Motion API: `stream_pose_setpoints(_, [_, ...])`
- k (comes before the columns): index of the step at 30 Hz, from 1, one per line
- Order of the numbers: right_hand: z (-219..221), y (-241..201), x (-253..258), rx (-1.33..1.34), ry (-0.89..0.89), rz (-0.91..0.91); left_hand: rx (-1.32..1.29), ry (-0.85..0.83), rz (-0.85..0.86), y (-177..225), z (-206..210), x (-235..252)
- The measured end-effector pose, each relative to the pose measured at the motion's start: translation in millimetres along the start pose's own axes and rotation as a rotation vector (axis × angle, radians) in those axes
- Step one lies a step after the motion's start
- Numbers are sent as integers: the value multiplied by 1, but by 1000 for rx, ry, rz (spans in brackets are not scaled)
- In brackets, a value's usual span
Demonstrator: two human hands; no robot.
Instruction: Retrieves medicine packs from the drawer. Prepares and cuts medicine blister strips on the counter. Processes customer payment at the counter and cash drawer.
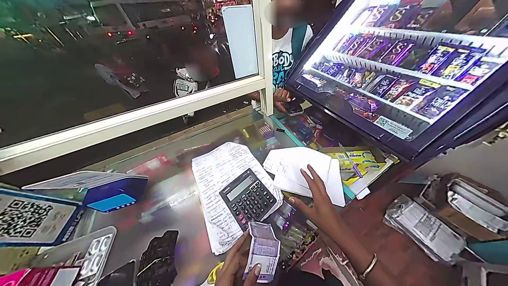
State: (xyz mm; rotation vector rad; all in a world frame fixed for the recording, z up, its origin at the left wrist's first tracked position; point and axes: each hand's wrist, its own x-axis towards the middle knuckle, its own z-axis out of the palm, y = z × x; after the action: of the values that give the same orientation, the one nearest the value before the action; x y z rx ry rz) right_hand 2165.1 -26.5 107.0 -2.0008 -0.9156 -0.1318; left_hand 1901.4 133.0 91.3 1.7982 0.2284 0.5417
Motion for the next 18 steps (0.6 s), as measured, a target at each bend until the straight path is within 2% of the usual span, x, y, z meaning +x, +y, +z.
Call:
stream_pose_setpoints(4, [3, 1, -1, -17, 13, -38, -29, -16, -14, 6, 1, 0])
stream_pose_setpoints(8, [12, -3, -7, -25, 66, -169, -113, -21, 6, 7, 7, 3])
stream_pose_setpoints(14, [26, -7, -14, 37, 19, -249, -110, 1, -23, 10, 11, 2])
stream_pose_setpoints(18, [25, -14, -17, 115, -47, -242, -122, -10, -22, 6, 12, 1])
